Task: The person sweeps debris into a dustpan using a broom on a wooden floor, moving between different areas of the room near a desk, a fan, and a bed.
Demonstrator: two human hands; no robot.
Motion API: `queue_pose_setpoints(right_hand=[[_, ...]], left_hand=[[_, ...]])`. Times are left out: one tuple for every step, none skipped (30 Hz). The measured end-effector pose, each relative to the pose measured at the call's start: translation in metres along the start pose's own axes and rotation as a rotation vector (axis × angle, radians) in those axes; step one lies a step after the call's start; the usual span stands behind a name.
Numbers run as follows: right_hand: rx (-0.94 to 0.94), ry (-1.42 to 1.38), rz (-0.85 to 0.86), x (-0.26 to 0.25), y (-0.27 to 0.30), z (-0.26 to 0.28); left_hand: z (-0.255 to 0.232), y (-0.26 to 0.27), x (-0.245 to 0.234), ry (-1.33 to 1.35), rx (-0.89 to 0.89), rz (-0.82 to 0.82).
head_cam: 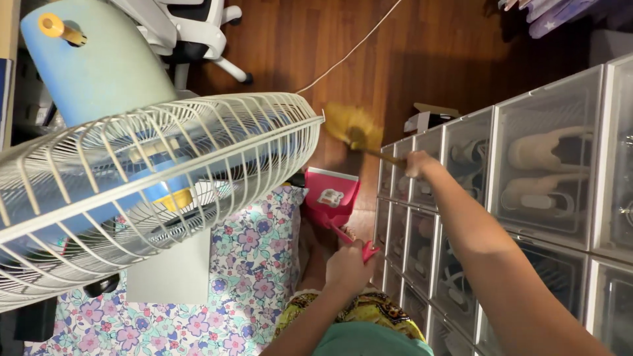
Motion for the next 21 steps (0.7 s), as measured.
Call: queue_pose_setpoints(right_hand=[[-0.061,-0.014,-0.001,0.012,0.005,-0.003],[-0.124,-0.027,-0.003,0.023,0.01,-0.004],[-0.125,-0.028,-0.003,0.034,0.016,-0.006],[-0.243,0.06,-0.04,0.041,0.023,-0.005],[-0.361,0.149,-0.076,0.046,0.032,-0.004],[-0.361,0.153,-0.078,0.048,0.041,-0.006],[-0.336,0.134,-0.037,0.05,0.053,-0.009],[-0.311,0.113,0.001,0.047,0.064,-0.012],[-0.313,0.116,-0.004,0.041,0.077,-0.015],[-0.319,0.084,0.024,0.031,0.091,-0.017],[-0.325,0.051,0.051,0.02,0.105,-0.016],[-0.33,0.055,0.043,0.005,0.119,-0.018],[-0.304,0.036,0.045,-0.01,0.132,-0.023],[-0.281,0.018,0.05,-0.023,0.143,-0.025],[-0.183,-0.074,0.08,-0.035,0.154,-0.031],[-0.086,-0.165,0.109,-0.046,0.162,-0.038],[-0.094,-0.159,0.103,-0.054,0.167,-0.036],[-0.082,-0.196,0.049,-0.064,0.17,-0.04],[-0.071,-0.232,-0.005,-0.073,0.171,-0.046],[-0.08,-0.225,-0.006,-0.078,0.167,-0.047],[-0.122,-0.158,-0.086,-0.084,0.16,-0.045]], left_hand=[[0.0,0.0,0.003,0.0,-0.001,0.003],[-0.001,-0.002,0.004,-0.015,-0.011,0.006],[-0.001,-0.004,0.006,-0.03,-0.021,0.009],[-0.001,-0.007,0.007,-0.028,-0.02,0.008],[0.0,-0.009,0.007,-0.029,-0.024,0.018],[0.001,-0.01,0.009,-0.029,-0.029,0.027],[0.0,-0.008,0.011,-0.026,-0.028,0.024],[0.0,-0.006,0.011,-0.034,-0.024,-0.019],[0.0,-0.003,0.012,-0.042,-0.02,-0.063],[0.001,0.0,0.013,-0.042,-0.017,-0.071],[0.001,0.003,0.014,-0.077,-0.01,-0.081],[0.002,0.006,0.015,-0.11,-0.004,-0.093],[0.002,0.009,0.015,-0.11,-0.002,-0.104],[0.004,0.012,0.017,-0.159,-0.015,-0.1],[0.005,0.015,0.019,-0.208,-0.029,-0.097],[0.006,0.018,0.021,-0.205,-0.032,-0.108],[0.008,0.021,0.023,-0.222,-0.045,-0.122],[0.009,0.023,0.026,-0.238,-0.059,-0.136],[0.01,0.024,0.029,-0.234,-0.064,-0.147],[0.012,0.025,0.033,-0.227,-0.064,-0.18],[0.013,0.026,0.036,-0.22,-0.063,-0.213]])
Point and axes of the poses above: each hand's wrist, its own y-axis away from the middle knuckle, its own x-axis out of the palm, z = x × y, the point moved 3 cm from there along -y, towards the middle knuckle, and after that the axes turned 1 degree about -y, right-handed, at the moved point
